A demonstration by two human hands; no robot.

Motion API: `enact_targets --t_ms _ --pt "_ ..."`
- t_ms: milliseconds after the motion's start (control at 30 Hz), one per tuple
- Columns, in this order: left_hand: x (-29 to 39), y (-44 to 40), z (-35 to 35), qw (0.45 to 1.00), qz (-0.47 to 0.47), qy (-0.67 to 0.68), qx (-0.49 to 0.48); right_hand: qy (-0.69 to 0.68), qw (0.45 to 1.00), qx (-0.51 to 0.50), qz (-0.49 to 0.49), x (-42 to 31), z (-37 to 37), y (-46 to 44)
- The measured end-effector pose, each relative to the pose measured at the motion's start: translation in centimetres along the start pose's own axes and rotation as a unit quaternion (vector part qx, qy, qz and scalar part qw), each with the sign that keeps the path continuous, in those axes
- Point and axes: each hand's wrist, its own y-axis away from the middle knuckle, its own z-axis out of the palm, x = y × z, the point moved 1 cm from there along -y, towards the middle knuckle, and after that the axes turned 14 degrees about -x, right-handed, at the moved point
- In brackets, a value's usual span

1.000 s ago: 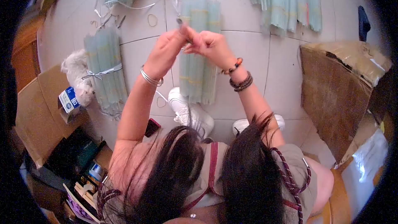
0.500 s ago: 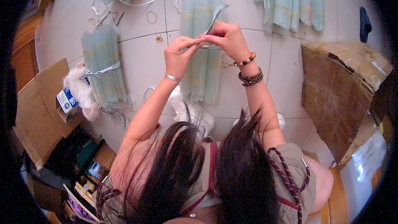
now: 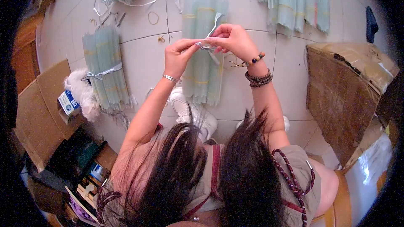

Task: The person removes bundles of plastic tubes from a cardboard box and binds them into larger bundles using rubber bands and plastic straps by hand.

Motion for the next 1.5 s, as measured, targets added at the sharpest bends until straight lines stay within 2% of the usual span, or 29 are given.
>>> enact_targets --t_ms 67,167,267,300,400,500,633,767,933,1000,1133,1200,1233,1433,1500 --pt "-0.2 -0.1 0.2 0.999 -0.001 0.049 0.015 0.020 1.000 0.012 -0.016 0.3 0.0 0.0" --pt "-0.3 0.0 0.3 0.996 0.001 0.086 0.020 0.123 0.981 0.051 -0.142 1.3 -0.2 -0.5" --pt "-0.6 0.1 0.4 0.994 0.003 0.106 0.020 0.183 0.939 0.164 -0.241 -0.3 0.3 0.0" --pt "-0.6 0.1 0.4 0.993 0.003 0.113 0.021 0.205 0.936 0.170 -0.229 -1.1 0.4 0.4" --pt "-0.1 0.3 0.7 0.999 -0.005 0.044 0.030 0.311 0.892 0.121 -0.304 -1.0 0.6 0.3" --pt "-0.7 -0.1 1.3 0.998 -0.014 0.026 0.061 0.401 0.875 0.050 -0.266 -0.3 1.6 0.8" --pt "-0.8 -0.5 1.6 0.994 -0.029 0.053 0.093 0.422 0.873 0.116 -0.214 1.4 3.8 1.7" --pt "-1.2 -0.8 1.6 0.992 -0.021 0.084 0.095 0.466 0.830 0.181 -0.247 2.9 4.7 1.2" --pt "-0.8 -0.3 1.5 0.994 -0.015 0.078 0.078 0.482 0.815 0.216 -0.239 4.0 5.2 1.1" --pt "0.0 -0.3 1.2 0.997 -0.031 0.030 0.067 0.441 0.844 0.198 -0.230 4.4 4.7 1.0" --pt "-0.6 -0.5 1.3 0.991 -0.028 0.095 0.090 0.368 0.909 0.106 -0.166 4.3 3.0 1.1" --pt "-0.3 -0.7 1.4 0.989 -0.031 0.112 0.090 0.364 0.917 0.055 -0.155 3.3 2.3 1.1" --pt "-0.6 -0.8 1.4 0.989 -0.030 0.112 0.088 0.362 0.920 0.030 -0.151 3.0 2.1 1.0" --pt "-1.2 -1.1 1.5 0.989 -0.018 0.122 0.081 0.376 0.903 0.113 -0.176 3.8 3.5 0.9" --pt "-0.7 -0.8 1.5 0.990 -0.029 0.108 0.082 0.440 0.866 0.130 -0.198 4.4 3.4 0.7"
